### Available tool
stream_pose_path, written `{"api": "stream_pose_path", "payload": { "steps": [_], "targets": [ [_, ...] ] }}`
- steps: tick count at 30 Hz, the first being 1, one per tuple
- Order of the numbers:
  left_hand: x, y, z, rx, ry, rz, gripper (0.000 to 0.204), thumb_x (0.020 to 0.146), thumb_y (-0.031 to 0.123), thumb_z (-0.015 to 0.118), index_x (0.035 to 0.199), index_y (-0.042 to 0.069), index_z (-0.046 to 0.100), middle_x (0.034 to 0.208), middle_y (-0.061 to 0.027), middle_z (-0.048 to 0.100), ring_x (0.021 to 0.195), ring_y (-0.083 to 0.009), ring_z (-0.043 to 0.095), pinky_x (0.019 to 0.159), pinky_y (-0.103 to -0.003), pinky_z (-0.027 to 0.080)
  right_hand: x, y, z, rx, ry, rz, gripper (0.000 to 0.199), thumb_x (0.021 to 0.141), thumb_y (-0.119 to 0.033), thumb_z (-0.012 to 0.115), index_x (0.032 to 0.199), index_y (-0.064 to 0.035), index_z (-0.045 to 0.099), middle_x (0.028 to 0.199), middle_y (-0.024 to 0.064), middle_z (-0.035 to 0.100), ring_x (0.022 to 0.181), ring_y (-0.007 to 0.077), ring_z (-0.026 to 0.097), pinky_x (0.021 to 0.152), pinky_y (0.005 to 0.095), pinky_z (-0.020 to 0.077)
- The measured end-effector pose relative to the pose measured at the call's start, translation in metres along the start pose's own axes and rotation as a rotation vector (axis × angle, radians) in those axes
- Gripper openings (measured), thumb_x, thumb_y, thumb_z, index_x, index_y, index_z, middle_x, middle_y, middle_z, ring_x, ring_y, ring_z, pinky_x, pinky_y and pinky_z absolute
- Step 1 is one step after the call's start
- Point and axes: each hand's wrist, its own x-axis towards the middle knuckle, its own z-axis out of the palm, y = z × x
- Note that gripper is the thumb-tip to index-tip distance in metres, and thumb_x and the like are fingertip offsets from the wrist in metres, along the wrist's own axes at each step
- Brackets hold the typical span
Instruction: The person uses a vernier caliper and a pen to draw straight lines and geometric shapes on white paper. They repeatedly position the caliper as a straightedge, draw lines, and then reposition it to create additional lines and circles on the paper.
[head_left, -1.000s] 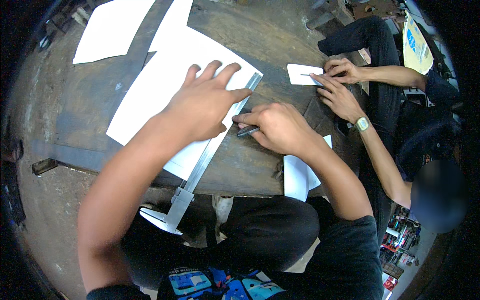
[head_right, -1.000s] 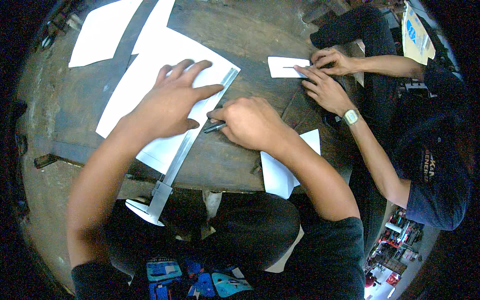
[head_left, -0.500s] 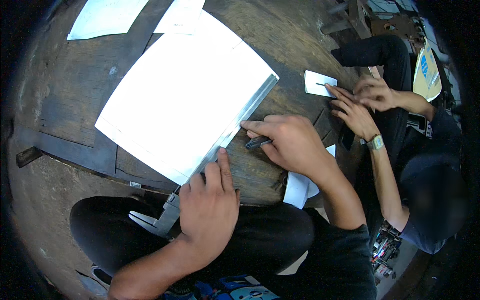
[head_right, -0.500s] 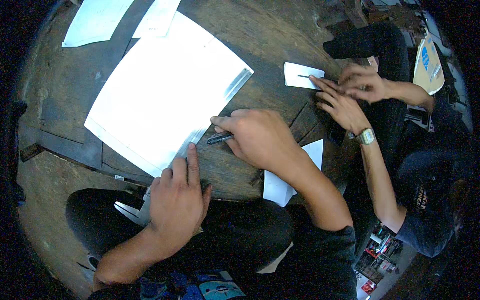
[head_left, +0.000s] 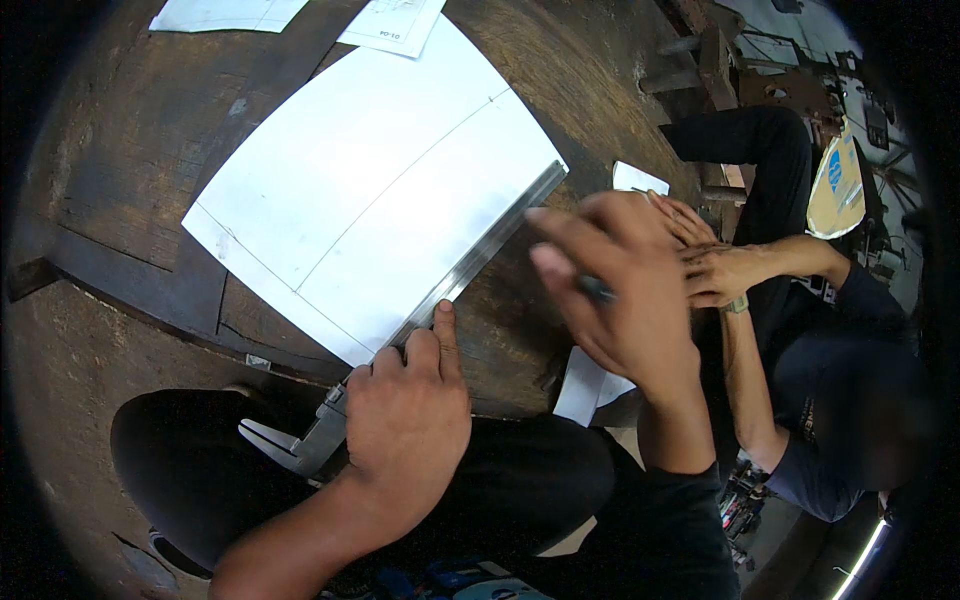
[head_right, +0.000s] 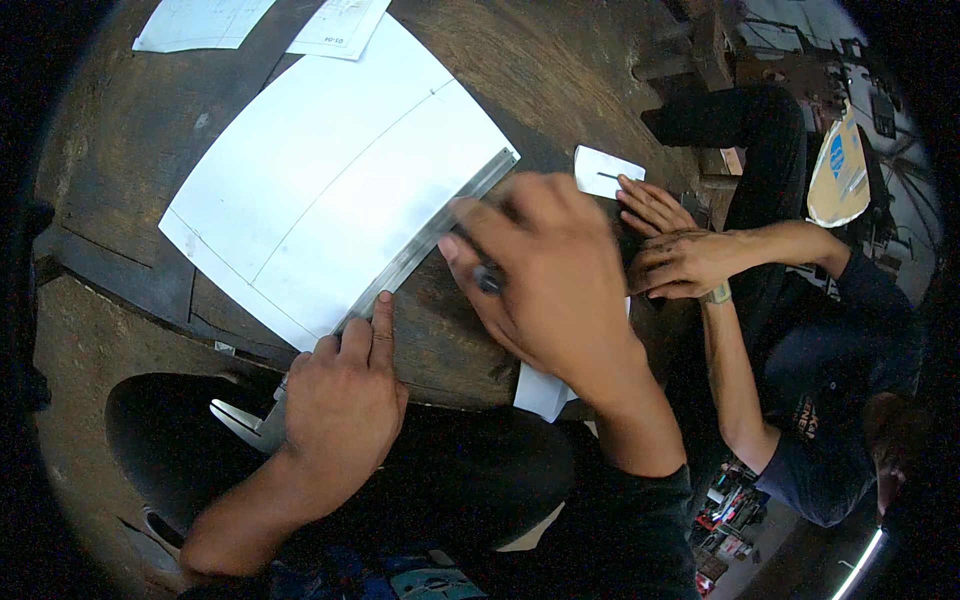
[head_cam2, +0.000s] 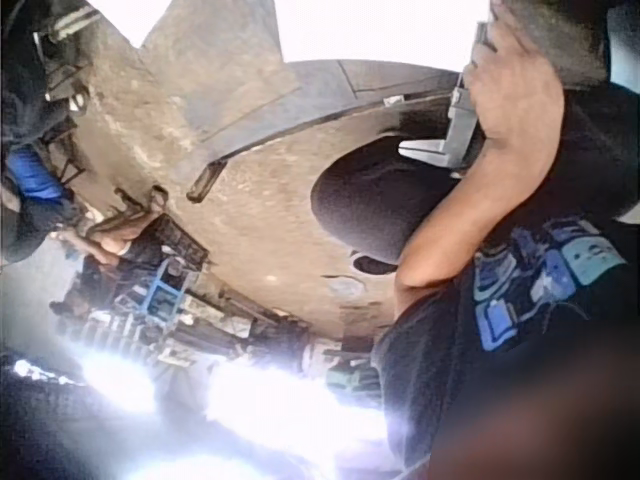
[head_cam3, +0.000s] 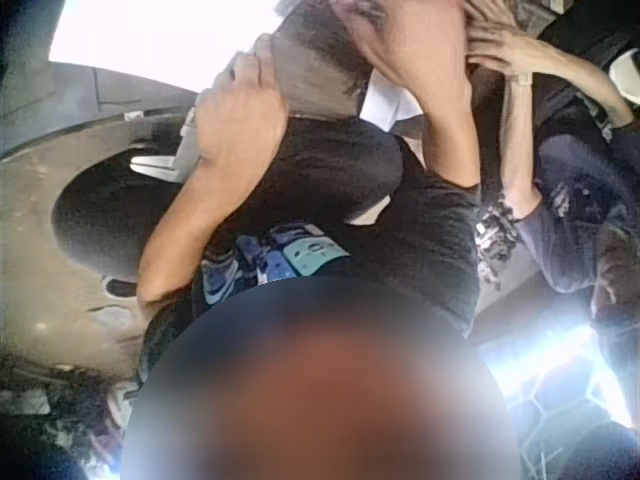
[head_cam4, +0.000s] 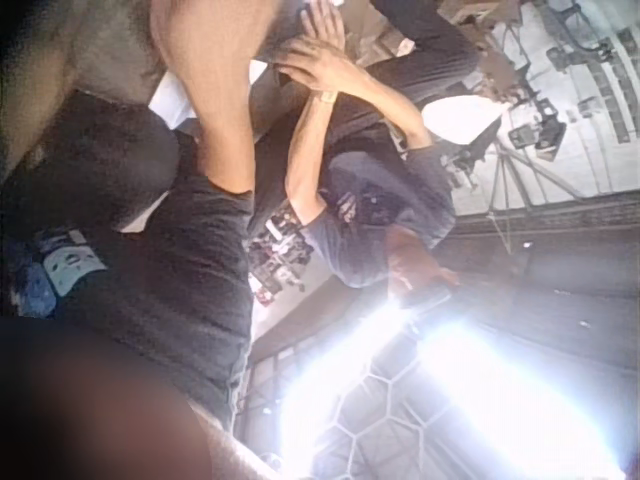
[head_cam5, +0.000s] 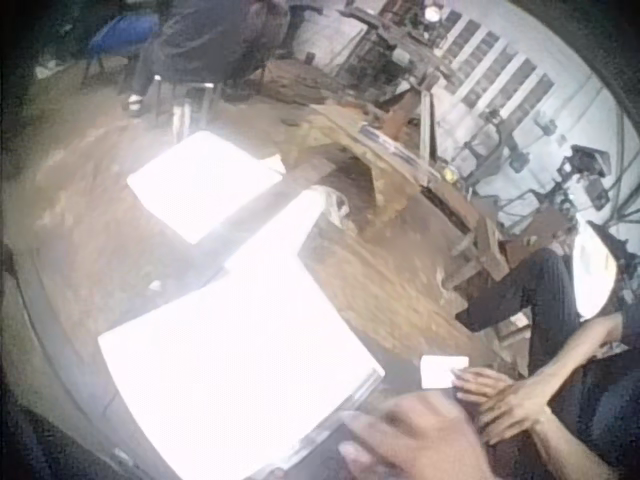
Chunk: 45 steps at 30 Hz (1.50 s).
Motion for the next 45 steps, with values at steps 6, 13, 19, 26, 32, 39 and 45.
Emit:
{"api": "stream_pose_path", "payload": {
  "steps": [6,13,19,26,32,39,45],
  "targets": [
    [-0.002,-0.005,0.004,0.002,0.117,0.029,0.067,0.081,0.020,0.067,0.141,-0.006,0.053,0.091,-0.0085,0.057,0.079,-0.0242,0.060,0.061,-0.038,0.051,0.013,-0.019,0.006,0.687,-0.046,0.070,0.019,0.094,-0.014,0.071,0.088,0.0037,0.071,0.082,0.0127,0.071,0.074,0.0210,0.068,0.067,0.0323,0.0513],
    [-0.003,-0.004,0.007,-0.009,0.138,0.004,0.055,0.089,0.016,0.058,0.140,-0.001,0.057,0.089,-0.0040,0.056,0.075,-0.0189,0.057,0.060,-0.035,0.046,0.014,-0.028,0.035,0.593,-0.043,0.166,0.015,0.090,-0.011,0.075,0.083,0.0004,0.070,0.071,0.0118,0.067,0.060,0.0223,0.065,0.056,0.0322,0.0482],
    [-0.004,-0.005,0.009,-0.029,0.143,-0.003,0.055,0.090,0.017,0.057,0.142,-0.001,0.056,0.092,-0.0045,0.057,0.077,-0.0192,0.057,0.061,-0.036,0.045,0.019,-0.032,0.045,0.562,-0.020,0.158,0.017,0.090,-0.012,0.075,0.082,0.0012,0.069,0.070,0.0125,0.066,0.059,0.0224,0.064,0.055,0.0332,0.0484],
    [-0.005,-0.008,0.009,-0.032,0.119,0.020,0.055,0.090,0.018,0.058,0.142,-0.001,0.055,0.093,-0.0049,0.057,0.078,-0.0190,0.057,0.061,-0.036,0.046,0.024,-0.035,0.046,0.516,-0.082,0.130,0.016,0.092,-0.013,0.073,0.083,0.0007,0.069,0.070,0.0132,0.066,0.058,0.0241,0.064,0.054,0.0350,0.0489],
    [-0.005,-0.009,0.006,-0.023,0.094,0.036,0.057,0.091,0.018,0.058,0.144,-0.003,0.053,0.094,-0.0058,0.057,0.078,-0.0187,0.057,0.062,-0.036,0.046,0.027,-0.029,0.046,0.443,-0.055,0.107,0.018,0.092,-0.013,0.072,0.083,0.0013,0.069,0.069,0.0135,0.065,0.057,0.0229,0.063,0.054,0.0341,0.0477],
    [-0.005,-0.011,0.003,-0.095,0.007,0.049,0.073,0.082,0.022,0.067,0.145,-0.009,0.046,0.099,-0.0110,0.056,0.086,-0.0265,0.058,0.069,-0.042,0.051,0.033,-0.012,0.042,0.339,0.004,0.273,0.022,0.094,-0.015,0.072,0.083,0.0032,0.070,0.068,0.0108,0.067,0.056,0.0168,0.063,0.054,0.0286,0.0474],
    [-0.006,-0.011,0.002,-0.066,0.059,0.049,0.059,0.091,0.018,0.058,0.145,-0.005,0.050,0.095,-0.0075,0.058,0.078,-0.0194,0.057,0.063,-0.036,0.048,0.023,-0.034,0.051,0.502,-0.046,0.086,0.018,0.093,-0.013,0.073,0.084,0.0018,0.071,0.068,0.0110,0.067,0.057,0.0188,0.064,0.053,0.0296,0.0474]
  ]
}}
